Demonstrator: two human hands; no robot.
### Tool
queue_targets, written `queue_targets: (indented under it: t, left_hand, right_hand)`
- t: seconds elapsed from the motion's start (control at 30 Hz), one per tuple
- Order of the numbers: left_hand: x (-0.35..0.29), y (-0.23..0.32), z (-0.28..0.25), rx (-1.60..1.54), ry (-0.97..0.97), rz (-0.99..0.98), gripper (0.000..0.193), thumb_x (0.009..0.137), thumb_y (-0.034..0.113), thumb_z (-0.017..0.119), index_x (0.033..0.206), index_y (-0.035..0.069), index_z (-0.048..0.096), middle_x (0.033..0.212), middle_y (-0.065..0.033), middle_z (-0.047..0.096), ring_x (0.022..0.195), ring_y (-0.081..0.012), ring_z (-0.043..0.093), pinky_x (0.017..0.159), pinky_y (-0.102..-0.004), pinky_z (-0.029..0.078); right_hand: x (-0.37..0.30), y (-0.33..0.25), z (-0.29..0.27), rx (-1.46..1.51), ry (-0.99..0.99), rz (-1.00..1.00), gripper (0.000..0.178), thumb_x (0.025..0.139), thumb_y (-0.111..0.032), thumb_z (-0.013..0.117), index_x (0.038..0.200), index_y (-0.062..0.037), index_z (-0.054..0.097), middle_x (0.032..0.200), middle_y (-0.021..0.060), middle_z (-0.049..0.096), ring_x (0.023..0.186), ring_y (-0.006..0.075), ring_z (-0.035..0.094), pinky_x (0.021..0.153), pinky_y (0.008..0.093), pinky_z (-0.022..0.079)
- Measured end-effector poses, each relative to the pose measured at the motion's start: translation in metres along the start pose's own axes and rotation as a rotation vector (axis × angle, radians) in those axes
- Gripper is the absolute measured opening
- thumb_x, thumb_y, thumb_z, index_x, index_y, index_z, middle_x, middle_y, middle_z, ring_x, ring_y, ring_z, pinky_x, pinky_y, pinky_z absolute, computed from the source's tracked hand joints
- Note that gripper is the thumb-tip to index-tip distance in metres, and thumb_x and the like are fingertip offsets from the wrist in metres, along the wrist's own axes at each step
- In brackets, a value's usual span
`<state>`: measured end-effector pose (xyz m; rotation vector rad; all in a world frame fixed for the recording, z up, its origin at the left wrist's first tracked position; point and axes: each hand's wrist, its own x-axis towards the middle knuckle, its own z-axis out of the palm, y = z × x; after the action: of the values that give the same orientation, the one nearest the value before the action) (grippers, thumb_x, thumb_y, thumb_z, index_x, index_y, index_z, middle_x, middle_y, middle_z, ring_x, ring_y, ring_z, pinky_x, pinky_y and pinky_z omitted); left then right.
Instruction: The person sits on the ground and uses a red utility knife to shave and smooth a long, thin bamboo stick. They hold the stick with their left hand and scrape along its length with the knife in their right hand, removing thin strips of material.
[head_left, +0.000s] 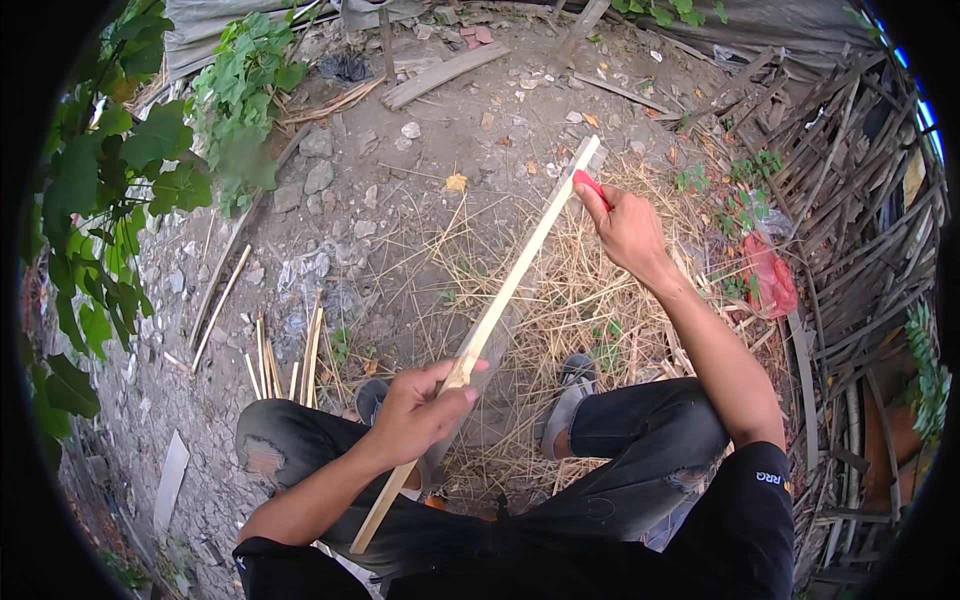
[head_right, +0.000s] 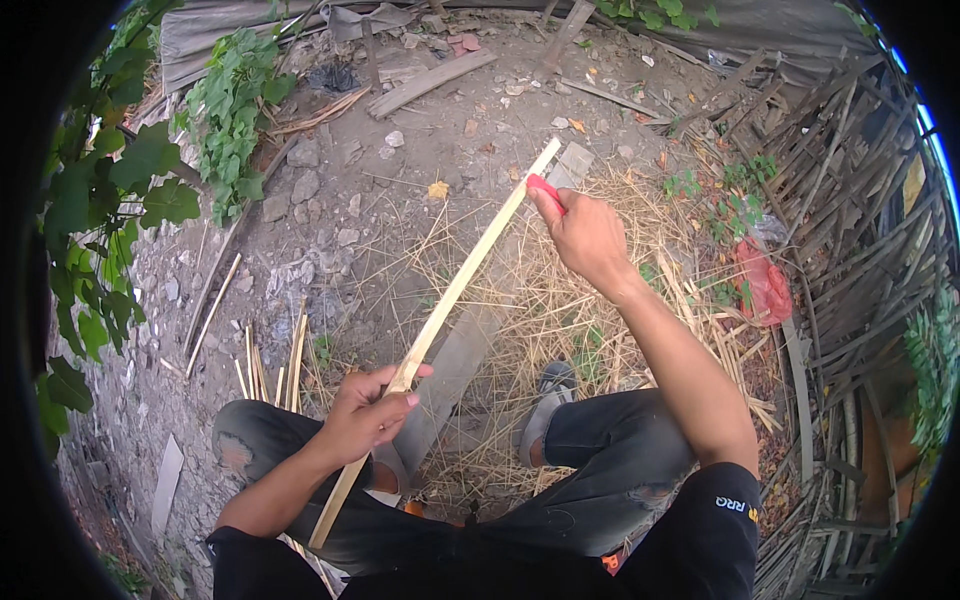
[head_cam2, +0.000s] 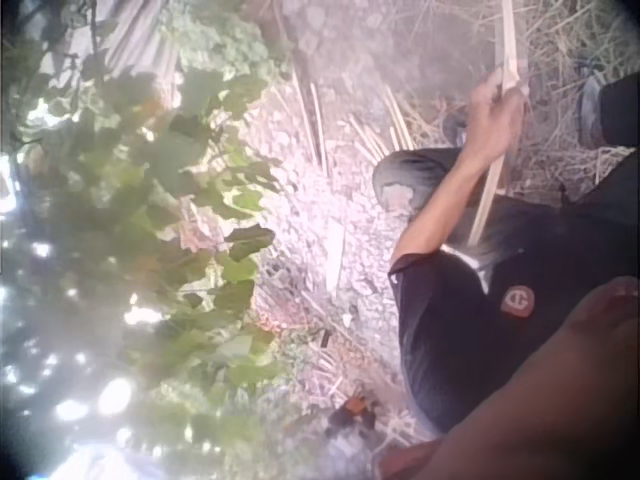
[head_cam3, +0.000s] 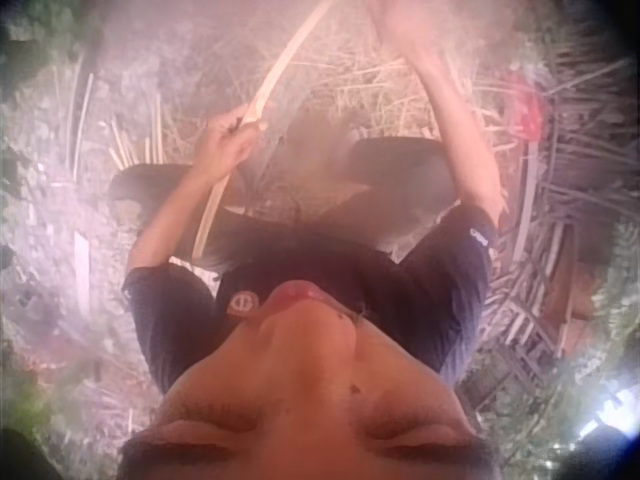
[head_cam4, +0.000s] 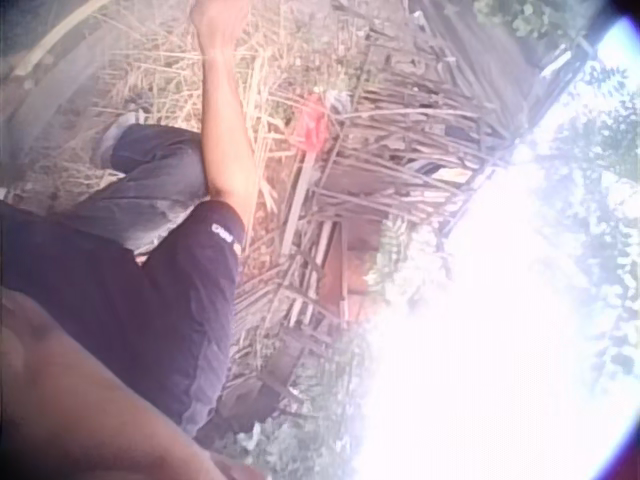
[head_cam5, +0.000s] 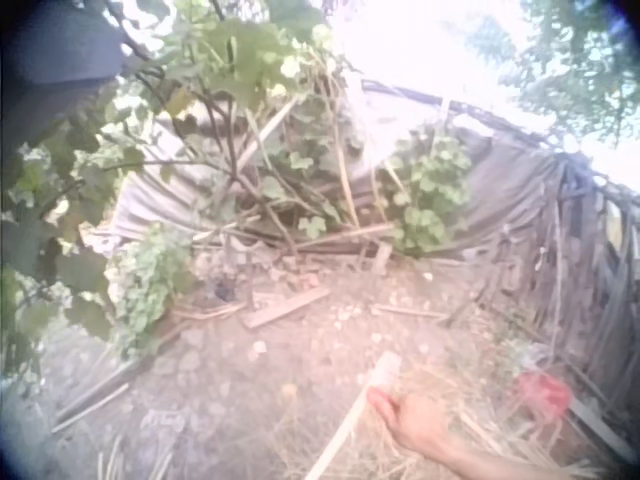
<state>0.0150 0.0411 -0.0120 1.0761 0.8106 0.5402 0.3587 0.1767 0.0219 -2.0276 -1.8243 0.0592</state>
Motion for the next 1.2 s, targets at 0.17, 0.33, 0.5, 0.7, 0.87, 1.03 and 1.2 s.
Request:
queue_targets:
  t: [0.17,0.33,0.5,0.7,0.87,1.03,1.2]
  left_hand:
    - [-0.028,-0.009,-0.004,0.190,-0.150,0.038,0.041,0.102,0.008,0.062,0.142,0.001,0.060,0.064,0.0080,0.051,0.051,0.0003,0.041,0.046,-0.0215,0.029]
    - [-0.011,-0.003,-0.006,-0.057,0.049,0.075,0.046,0.100,0.009,0.063,0.144,0.000,0.058,0.063,0.0080,0.047,0.048,-0.0012,0.040,0.045,-0.0214,0.028]
    - [-0.015,0.001,-0.013,-0.185,0.122,0.145,0.049,0.099,0.012,0.057,0.146,-0.004,0.056,0.062,0.0035,0.045,0.045,-0.0042,0.040,0.044,-0.0227,0.030]
    - [0.001,0.002,-0.003,-0.065,0.231,0.162,0.048,0.106,0.017,0.049,0.150,-0.003,0.051,0.066,0.0030,0.045,0.049,-0.0048,0.038,0.046,-0.0219,0.032]
    - [0.004,-0.004,-0.001,-0.036,0.258,0.233,0.047,0.107,0.018,0.060,0.150,0.001,0.052,0.071,0.0082,0.045,0.057,-0.0003,0.039,0.050,-0.0211,0.031]
    - [0.002,-0.011,-0.001,0.013,0.275,0.231,0.048,0.108,0.019,0.060,0.151,0.002,0.051,0.072,0.0088,0.047,0.058,0.0003,0.039,0.052,-0.0210,0.031]
    - [0.001,-0.017,-0.006,0.092,0.306,0.227,0.047,0.109,0.017,0.056,0.153,0.002,0.049,0.072,0.0092,0.044,0.058,0.0000,0.036,0.051,-0.0211,0.028]
  right_hand:
    - [0.038,0.138,-0.035,0.067,0.372,0.278,0.079,0.106,-0.064,0.043,0.076,0.0056,0.067,0.062,0.0211,0.058,0.062,0.0329,0.060,0.066,0.0470,0.047]
    - [0.005,0.103,-0.025,0.244,0.215,0.205,0.073,0.107,-0.057,0.046,0.072,0.0052,0.059,0.057,0.0141,0.051,0.058,0.0234,0.048,0.061,0.0417,0.042]
    - [-0.027,0.005,-0.036,0.405,-0.107,-0.035,0.065,0.108,-0.050,0.051,0.072,0.0037,0.059,0.055,0.0092,0.046,0.055,0.0170,0.041,0.055,0.0408,0.037]
    - [-0.064,-0.071,-0.036,0.332,-0.405,-0.314,0.056,0.105,-0.049,0.056,0.080,0.0000,0.069,0.060,0.0183,0.060,0.059,0.0363,0.061,0.060,0.0469,0.048]
    - [-0.088,-0.095,-0.023,0.315,-0.577,-0.465,0.051,0.103,-0.050,0.056,0.088,-0.0042,0.072,0.065,0.0214,0.065,0.066,0.0445,0.067,0.065,0.0523,0.053]
    - [-0.110,-0.106,-0.008,0.267,-0.652,-0.533,0.051,0.102,-0.054,0.056,0.093,-0.0067,0.074,0.066,0.0211,0.067,0.068,0.0443,0.069,0.066,0.0543,0.055]
    - [-0.101,-0.104,0.006,0.172,-0.630,-0.476,0.057,0.101,-0.060,0.056,0.099,-0.0069,0.076,0.068,0.0208,0.068,0.069,0.0442,0.069,0.066,0.0533,0.055]
